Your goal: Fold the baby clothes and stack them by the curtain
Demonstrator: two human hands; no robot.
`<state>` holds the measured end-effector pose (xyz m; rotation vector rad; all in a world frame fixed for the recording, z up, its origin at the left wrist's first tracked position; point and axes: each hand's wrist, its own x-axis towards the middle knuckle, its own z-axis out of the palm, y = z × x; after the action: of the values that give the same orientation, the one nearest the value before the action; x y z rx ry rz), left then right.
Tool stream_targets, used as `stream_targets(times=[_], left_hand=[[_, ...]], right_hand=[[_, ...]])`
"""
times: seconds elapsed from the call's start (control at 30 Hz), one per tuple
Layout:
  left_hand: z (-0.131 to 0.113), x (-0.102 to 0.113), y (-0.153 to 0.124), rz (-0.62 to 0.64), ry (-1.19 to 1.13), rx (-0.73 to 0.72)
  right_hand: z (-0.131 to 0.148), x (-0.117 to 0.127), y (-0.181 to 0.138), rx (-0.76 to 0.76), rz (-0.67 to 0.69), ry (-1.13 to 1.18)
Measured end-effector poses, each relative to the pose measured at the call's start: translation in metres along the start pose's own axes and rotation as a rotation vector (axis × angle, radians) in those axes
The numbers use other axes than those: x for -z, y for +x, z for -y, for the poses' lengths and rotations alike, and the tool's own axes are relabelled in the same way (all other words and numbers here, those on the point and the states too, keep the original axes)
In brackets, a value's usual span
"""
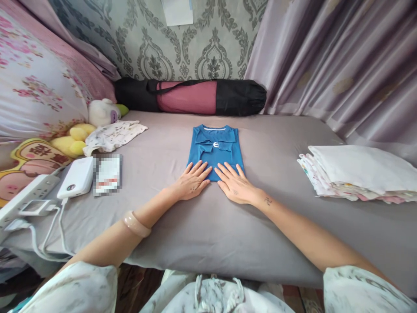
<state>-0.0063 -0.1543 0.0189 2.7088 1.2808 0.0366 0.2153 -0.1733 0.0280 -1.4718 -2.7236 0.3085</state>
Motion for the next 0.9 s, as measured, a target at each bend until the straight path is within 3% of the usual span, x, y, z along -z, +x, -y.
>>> stream_targets(times=[0.23,0.63,0.9], left_hand=[[0.007,-0.003,0.0,-0.084,0.021,0.121],[0.018,-0.003,-0.007,-0.059,-0.033,0.119],[0.015,-0.003,-0.012,-0.017,-0.025,0.117]], right_hand=[[-0.012,-0.004,-0.002,-0.116,-0.089,-0.017],[-0.031,-0.009,-0.011,-0.154,-0.106,-0.036],[-0.028,-0.013,-0.015,-0.166,-0.103,-0.055]])
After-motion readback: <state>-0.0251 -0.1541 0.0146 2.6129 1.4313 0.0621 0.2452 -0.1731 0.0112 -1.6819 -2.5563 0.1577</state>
